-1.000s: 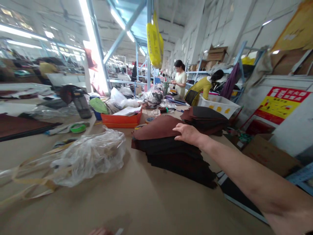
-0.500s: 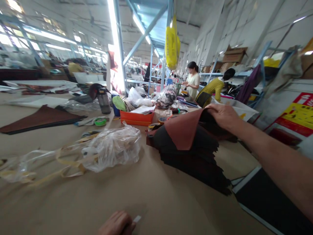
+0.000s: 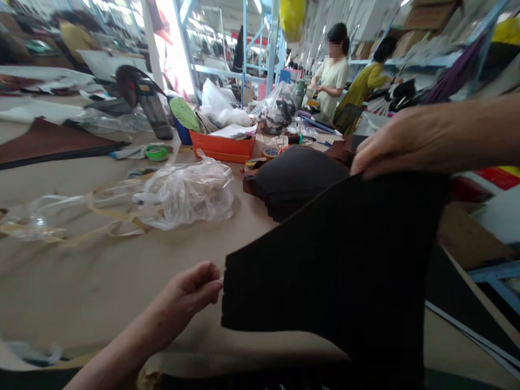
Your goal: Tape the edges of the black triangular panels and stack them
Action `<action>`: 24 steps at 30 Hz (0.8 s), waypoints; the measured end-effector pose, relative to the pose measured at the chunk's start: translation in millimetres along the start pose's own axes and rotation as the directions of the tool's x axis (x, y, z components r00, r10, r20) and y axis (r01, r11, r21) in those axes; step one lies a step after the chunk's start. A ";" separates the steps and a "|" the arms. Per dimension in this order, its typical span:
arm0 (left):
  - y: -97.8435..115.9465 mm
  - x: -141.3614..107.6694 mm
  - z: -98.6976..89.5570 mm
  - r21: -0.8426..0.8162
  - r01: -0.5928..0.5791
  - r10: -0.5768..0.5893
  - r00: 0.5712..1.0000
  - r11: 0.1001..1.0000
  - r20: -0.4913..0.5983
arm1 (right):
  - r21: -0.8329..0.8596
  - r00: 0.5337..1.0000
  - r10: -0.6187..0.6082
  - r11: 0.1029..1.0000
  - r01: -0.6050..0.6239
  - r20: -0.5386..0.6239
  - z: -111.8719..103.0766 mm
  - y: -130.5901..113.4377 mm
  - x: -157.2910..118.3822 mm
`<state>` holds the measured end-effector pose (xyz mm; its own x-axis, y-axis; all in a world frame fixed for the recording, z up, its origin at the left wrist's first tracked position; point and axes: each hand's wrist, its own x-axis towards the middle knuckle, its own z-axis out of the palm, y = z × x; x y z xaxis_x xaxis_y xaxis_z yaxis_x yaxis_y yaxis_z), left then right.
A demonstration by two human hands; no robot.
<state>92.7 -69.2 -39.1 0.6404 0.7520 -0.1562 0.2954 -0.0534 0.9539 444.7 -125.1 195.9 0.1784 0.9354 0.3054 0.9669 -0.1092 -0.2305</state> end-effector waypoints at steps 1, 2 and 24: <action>-2.6 0.1 -1.2 -0.043 0.015 -0.014 0.999 0.999 0.029 | 0.000 0.970 -0.091 0.996 0.094 0.224 23.6 -6.3 4.7; -6.0 0.4 -2.5 -0.088 0.031 -0.027 0.999 0.996 0.046 | 0.007 0.887 -0.195 0.977 0.211 0.418 49.8 -11.1 7.8; 0.0 13.5 56.1 0.850 -0.299 0.104 0.954 0.434 0.282 | -0.151 0.946 0.179 0.978 -0.142 0.272 216.8 28.5 -255.1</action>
<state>141.1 -95.9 -55.6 0.8415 0.5261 -0.1225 0.5394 -0.8064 0.2423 387.2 -293.9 -88.9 0.2924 0.9563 -0.0034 0.9481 -0.2904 -0.1292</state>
